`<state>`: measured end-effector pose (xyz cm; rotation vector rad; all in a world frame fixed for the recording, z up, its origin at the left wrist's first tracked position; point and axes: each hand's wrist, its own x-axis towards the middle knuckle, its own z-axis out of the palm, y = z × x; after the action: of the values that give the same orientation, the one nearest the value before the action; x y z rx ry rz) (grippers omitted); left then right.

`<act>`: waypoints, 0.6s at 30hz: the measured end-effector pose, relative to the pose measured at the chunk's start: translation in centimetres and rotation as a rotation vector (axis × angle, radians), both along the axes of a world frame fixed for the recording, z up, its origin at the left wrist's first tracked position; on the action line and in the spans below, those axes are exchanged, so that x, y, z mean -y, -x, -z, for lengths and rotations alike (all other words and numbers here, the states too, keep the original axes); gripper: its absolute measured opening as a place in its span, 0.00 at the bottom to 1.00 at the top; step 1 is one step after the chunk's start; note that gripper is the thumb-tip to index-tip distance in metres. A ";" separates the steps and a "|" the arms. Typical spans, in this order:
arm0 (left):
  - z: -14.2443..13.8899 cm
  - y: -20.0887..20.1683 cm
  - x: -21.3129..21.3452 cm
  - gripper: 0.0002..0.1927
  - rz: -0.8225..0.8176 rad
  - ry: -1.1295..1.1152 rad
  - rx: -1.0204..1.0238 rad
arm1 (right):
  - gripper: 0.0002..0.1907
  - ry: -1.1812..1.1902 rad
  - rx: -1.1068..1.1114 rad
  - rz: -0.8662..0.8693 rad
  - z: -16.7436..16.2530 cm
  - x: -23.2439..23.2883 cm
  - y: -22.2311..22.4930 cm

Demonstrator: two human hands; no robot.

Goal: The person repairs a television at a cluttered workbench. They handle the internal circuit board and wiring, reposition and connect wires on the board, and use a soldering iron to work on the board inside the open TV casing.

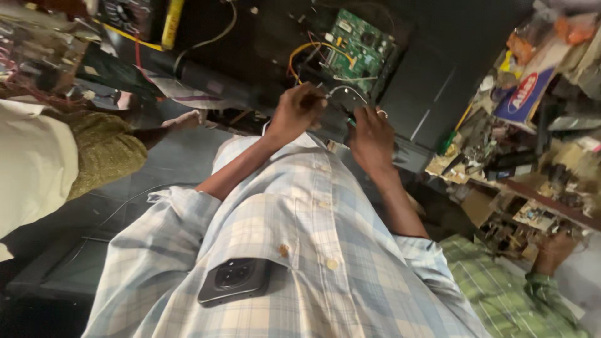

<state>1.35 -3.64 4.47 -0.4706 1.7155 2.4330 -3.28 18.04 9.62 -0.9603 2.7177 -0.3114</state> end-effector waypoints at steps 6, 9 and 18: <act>3.0 -1.4 -0.8 0.03 0.137 0.174 0.026 | 0.26 -0.028 0.009 -0.060 0.5 -1.3 0.3; 3.6 -1.7 -1.0 0.05 0.130 0.254 -0.015 | 0.26 -0.106 0.009 -0.030 0.8 -0.8 0.1; 3.4 -1.5 0.0 0.06 0.071 0.416 0.023 | 0.34 -0.174 0.135 -0.123 1.6 -0.6 1.0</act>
<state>2.80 -3.60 1.06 -0.4674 2.1922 2.0107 -4.24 18.62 8.02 -1.0118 2.5035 -0.1104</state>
